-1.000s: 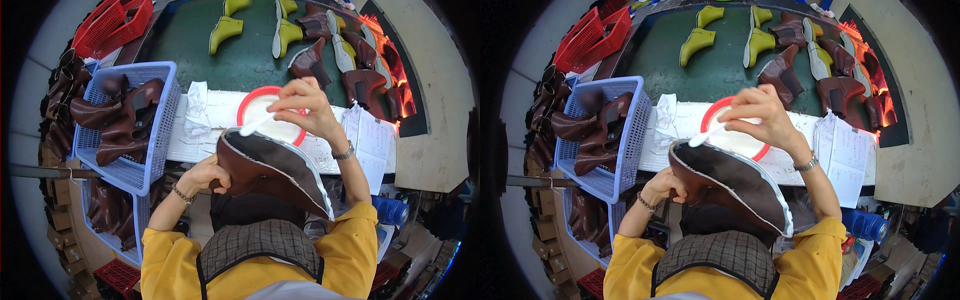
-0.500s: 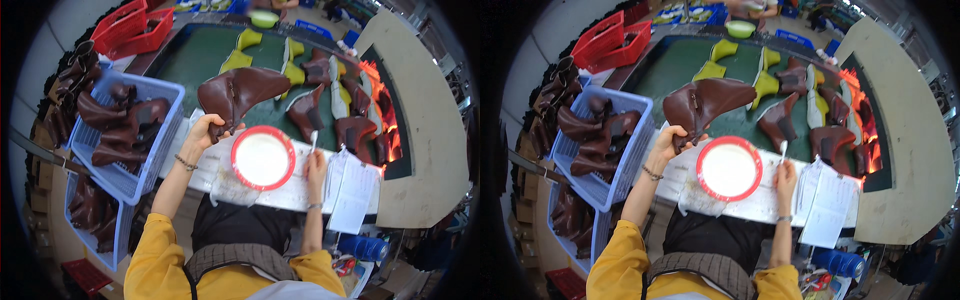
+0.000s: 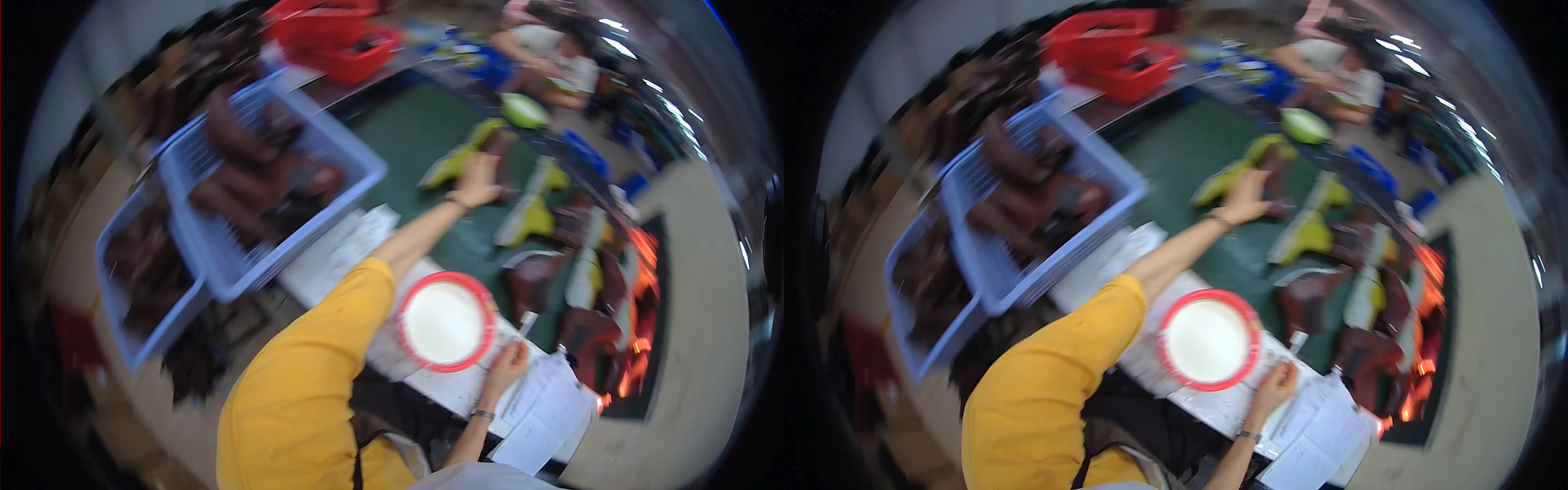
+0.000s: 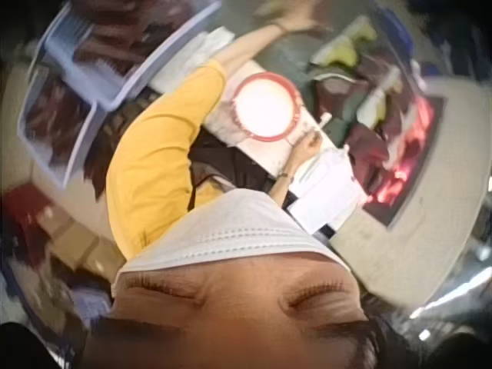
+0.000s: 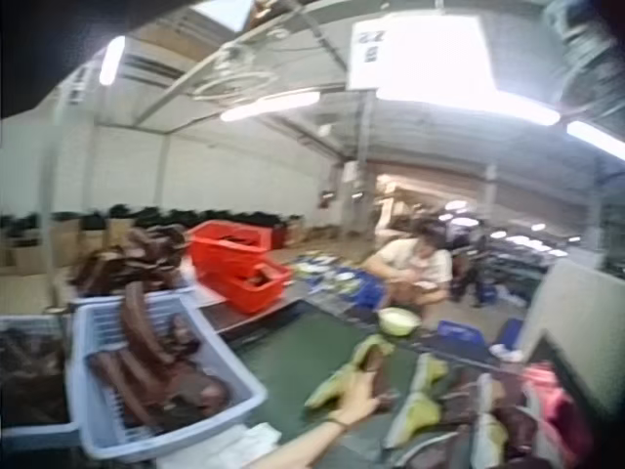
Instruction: Applying white adhesive glue to the edges and interior of brown leather shoe uppers using a brush.
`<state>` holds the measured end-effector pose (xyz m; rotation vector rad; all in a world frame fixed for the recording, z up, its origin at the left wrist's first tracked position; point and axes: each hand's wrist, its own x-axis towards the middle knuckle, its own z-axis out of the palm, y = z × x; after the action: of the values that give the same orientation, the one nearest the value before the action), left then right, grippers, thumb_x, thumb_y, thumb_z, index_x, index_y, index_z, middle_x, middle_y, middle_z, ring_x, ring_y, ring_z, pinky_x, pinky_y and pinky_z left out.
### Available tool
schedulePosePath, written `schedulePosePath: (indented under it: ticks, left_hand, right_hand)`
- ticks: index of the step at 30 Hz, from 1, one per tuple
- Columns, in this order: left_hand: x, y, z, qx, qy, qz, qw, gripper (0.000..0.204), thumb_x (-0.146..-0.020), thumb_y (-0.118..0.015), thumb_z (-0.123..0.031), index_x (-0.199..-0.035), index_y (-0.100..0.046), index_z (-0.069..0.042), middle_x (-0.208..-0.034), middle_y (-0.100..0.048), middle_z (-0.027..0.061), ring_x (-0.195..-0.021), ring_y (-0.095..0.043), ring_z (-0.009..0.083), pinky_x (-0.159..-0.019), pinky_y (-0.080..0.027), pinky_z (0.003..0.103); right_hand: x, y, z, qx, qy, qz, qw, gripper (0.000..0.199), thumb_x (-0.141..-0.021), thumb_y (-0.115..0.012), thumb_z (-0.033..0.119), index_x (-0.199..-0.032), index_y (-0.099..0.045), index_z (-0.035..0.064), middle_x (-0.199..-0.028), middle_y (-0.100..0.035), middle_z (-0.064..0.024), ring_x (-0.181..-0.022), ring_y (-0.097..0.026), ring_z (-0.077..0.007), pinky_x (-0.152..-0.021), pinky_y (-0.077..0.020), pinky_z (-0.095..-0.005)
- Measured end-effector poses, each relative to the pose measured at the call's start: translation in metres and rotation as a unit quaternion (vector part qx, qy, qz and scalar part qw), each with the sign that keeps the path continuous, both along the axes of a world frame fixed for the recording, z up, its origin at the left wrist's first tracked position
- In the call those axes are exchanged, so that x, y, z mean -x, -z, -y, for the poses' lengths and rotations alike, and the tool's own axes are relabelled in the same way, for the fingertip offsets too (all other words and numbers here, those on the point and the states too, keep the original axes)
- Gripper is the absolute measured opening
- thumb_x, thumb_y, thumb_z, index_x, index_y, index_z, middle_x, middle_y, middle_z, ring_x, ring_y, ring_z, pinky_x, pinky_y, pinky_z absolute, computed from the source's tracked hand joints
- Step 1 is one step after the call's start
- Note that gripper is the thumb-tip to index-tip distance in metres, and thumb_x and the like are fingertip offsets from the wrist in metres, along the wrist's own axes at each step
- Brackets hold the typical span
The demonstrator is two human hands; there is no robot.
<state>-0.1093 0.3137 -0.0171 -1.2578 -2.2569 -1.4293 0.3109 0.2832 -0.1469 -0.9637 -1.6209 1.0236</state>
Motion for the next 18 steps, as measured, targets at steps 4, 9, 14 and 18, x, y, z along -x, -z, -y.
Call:
schedulePosePath:
  ticks: [4, 9, 14, 18]
  left_hand:
    - [-0.092, -0.075, 0.105, -0.24, 0.201, -0.055, 0.948, 0.025, -0.079, -0.069, -0.004, -0.103, -0.072, -0.007, -0.105, -0.071, 0.0145, -0.106, -0.065, 0.0326, -0.094, -0.051, 0.042]
    - [-0.108, -0.118, 0.405, -0.134, -0.153, -0.298, 0.932, 0.019, -0.086, -0.065, -0.002, -0.086, -0.078, -0.016, -0.106, -0.073, 0.0022, -0.102, -0.065, 0.026, -0.089, -0.049, 0.043]
    - [-0.075, -0.054, 0.664, 0.283, -0.58, -0.178, 0.743, 0.06, -0.077, -0.075, -0.015, -0.135, -0.059, -0.01, -0.126, -0.066, 0.0144, -0.12, -0.06, 0.0353, -0.102, -0.047, 0.047]
    - [-0.06, -0.018, 0.783, 0.283, -0.59, 0.094, 0.75, 0.059, -0.08, -0.079, -0.036, -0.129, -0.065, -0.007, -0.118, -0.071, 0.0215, -0.109, -0.068, 0.04, -0.093, -0.053, 0.049]
  right_hand:
    - [-0.008, -0.035, 0.012, 0.048, 0.013, 0.01, 0.999, 0.019, -0.106, -0.058, 0.023, -0.099, -0.061, 0.0057, -0.066, -0.047, 0.0057, -0.05, -0.036, -0.0014, -0.041, -0.0269, -0.0205]
    - [-0.003, -0.035, 0.017, 0.062, -0.059, 0.013, 0.996, 0.021, -0.105, -0.062, 0.025, -0.101, -0.062, 0.0044, -0.063, -0.045, 0.0063, -0.047, -0.032, -0.0015, -0.04, -0.0218, -0.0209]
    - [0.001, -0.035, 0.02, 0.066, -0.077, 0.025, 0.995, 0.023, -0.104, -0.064, 0.027, -0.1, -0.063, 0.0039, -0.062, -0.046, 0.0062, -0.047, -0.032, -0.0013, -0.04, -0.021, -0.0212]
    - [0.005, -0.035, 0.023, 0.069, -0.073, 0.017, 0.995, 0.022, -0.104, -0.063, 0.025, -0.1, -0.063, 0.0037, -0.066, -0.049, 0.0066, -0.049, -0.032, -0.0005, -0.042, -0.0206, -0.0206]
